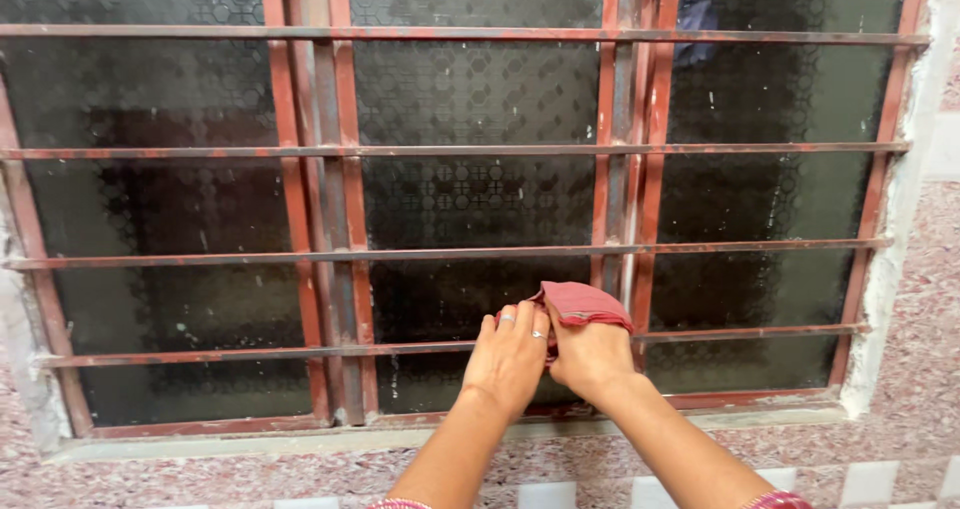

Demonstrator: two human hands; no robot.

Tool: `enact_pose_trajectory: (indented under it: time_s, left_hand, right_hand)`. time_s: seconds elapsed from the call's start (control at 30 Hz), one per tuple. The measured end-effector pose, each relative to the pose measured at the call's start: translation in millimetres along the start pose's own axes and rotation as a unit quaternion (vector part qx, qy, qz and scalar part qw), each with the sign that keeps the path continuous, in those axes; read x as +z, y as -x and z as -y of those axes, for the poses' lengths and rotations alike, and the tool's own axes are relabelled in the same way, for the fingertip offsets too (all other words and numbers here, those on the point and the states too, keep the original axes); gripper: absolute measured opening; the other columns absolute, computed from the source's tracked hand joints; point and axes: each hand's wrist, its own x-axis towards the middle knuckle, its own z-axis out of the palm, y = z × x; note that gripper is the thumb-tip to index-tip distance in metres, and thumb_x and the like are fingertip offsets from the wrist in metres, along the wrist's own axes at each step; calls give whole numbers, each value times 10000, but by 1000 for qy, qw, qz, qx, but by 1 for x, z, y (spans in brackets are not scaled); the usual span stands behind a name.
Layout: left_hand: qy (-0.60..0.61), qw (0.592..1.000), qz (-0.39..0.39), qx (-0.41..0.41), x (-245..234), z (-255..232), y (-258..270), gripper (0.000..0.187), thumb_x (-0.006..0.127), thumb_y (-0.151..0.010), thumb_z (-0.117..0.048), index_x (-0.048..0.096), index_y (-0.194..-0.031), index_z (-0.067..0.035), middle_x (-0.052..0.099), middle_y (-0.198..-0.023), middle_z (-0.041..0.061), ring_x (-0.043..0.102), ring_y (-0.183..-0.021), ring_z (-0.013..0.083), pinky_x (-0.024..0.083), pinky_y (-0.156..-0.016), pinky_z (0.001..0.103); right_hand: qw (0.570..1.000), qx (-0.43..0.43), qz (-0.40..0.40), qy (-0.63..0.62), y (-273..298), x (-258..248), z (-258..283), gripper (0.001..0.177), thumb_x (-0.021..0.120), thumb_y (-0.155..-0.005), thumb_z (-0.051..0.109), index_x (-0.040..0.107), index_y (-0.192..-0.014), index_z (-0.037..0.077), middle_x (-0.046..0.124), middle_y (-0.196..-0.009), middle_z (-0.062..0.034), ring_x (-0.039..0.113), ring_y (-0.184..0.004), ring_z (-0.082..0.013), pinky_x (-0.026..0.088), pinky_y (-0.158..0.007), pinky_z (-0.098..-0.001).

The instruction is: The person wipes the metal bars and textured glass of a window using a red cloth. They systematically clean the horizontal and vertical bars, moving from the lower sections to the upper sections of the window frame.

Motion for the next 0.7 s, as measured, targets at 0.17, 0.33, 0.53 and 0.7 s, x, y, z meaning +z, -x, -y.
enact_pose_trajectory:
  time_s: [0.17, 0.33, 0.53, 0.7]
  left_hand:
    - [-27, 999, -14, 29, 2, 10, 5, 388, 608, -867, -166, 574, -1232, -38, 570, -1140, 126, 539, -1117, 301, 420, -979, 509]
    - [-11, 999, 7, 49, 6, 40, 18, 336, 602, -884, -143, 582, -1205, -47, 561, -1187, 134, 545, -1130, 306, 461, -926, 461]
    - [-23, 997, 74, 24, -4, 103, 55, 347, 617, -873, -130, 566, -1207, -48, 536, -1201, 127, 540, -1155, 299, 502, -871, 441]
    - [-72, 989, 127, -2, -33, 163, 95, 456, 668, -838, -121, 530, -1265, -39, 523, -1234, 127, 536, -1178, 301, 509, -846, 451]
  right_hand:
    - [999, 35, 17, -7, 0, 1, 15, 678, 804, -615, 131, 568, -1250, 101, 696, -1051, -159, 684, -979, -362, 554, -804, -492]
    - [998, 63, -10, -9, -2, 25, 40, 728, 792, -645, 223, 559, -1328, 128, 702, -1070, -177, 692, -974, -378, 555, -836, -518]
    - [993, 72, 79, -40, -7, 44, 108, 849, 739, -767, 318, 402, -1532, 173, 693, -1108, -195, 687, -994, -374, 539, -891, -519]
    - [978, 37, 107, -177, -24, 34, 170, 789, 762, -801, 410, 414, -1487, 235, 683, -1155, -171, 668, -1045, -386, 536, -863, -531]
